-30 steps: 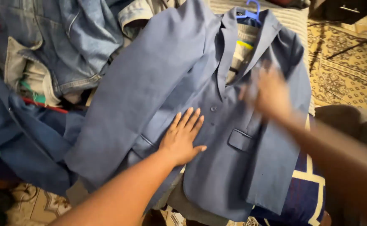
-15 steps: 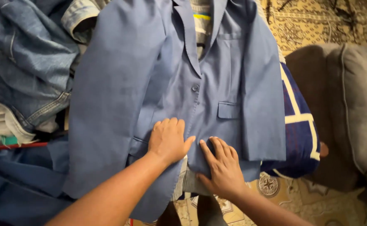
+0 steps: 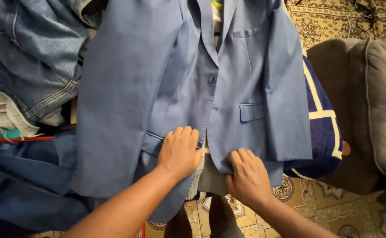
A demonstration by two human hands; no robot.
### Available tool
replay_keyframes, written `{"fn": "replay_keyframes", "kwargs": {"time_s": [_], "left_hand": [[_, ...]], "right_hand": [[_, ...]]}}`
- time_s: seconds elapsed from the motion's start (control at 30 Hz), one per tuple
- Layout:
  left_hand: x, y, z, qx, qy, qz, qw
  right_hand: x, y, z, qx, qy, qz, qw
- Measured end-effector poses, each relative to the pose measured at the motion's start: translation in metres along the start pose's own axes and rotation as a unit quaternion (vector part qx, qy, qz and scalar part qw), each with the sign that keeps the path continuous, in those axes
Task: Organizing a pile of clothes on a bed and putting them onto hangers to be placed in a closet.
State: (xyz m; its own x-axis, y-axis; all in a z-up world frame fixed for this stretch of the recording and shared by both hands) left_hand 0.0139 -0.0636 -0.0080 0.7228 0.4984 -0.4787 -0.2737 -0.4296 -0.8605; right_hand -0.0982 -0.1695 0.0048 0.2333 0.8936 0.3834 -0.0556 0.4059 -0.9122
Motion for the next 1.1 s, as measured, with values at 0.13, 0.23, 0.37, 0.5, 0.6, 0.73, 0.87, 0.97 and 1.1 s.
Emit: {"fn": "replay_keyframes", "kwargs": {"time_s": [0.13,0.23,0.37,0.5,0.6,0.73,0.87,0.97,1.1], "left_hand": [[0.001,0.026,-0.005,0.017,-0.001,-0.032,0.999],[0.01,0.044,-0.01,0.064,-0.039,-0.058,0.995],[0.032,0.047,-0.016,0.147,-0.149,0.051,0.977],[0.028,0.019,0.002,0.232,-0.216,0.106,0.943],[0.01,0.003,0.022,0.125,-0.082,0.049,0.987],[-0.016,-0.013,0.058,0.028,0.065,0.015,0.997],[-0.014,0.002,0.079,0.042,0.043,0.016,0.998],[-0.01,0.015,0.085,0.04,0.027,0.008,0.999],[-0.013,0.026,0.084,0.059,0.028,-0.024,0.998]], "right_hand": [[0.01,-0.014,-0.009,-0.07,0.017,0.004,0.997],[-0.001,-0.002,-0.006,-0.081,0.055,-0.009,0.995],[-0.041,0.011,0.001,-0.091,0.2,-0.211,0.953],[-0.097,0.067,0.006,-0.038,0.29,-0.438,0.85],[-0.095,0.071,0.009,-0.016,0.26,-0.495,0.829],[-0.068,0.043,0.015,-0.057,0.147,-0.415,0.896],[-0.023,0.017,0.024,-0.108,0.055,-0.267,0.956],[-0.006,0.021,0.026,-0.075,0.06,-0.242,0.965],[0.002,0.028,0.021,-0.062,0.019,-0.162,0.985]]}}
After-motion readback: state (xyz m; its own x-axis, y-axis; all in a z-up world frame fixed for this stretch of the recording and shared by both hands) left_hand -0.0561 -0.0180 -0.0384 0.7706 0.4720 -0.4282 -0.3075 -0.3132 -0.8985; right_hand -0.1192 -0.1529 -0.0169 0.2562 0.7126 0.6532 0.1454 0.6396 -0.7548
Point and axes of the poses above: each hand's wrist, its own z-axis away from the middle knuckle, its own y-axis out of the palm, x = y × z, the point moved 9 cm from there along -z, towards the middle knuckle, and after that the axes turned 3 degrees about -z, right-handed, at the moved point
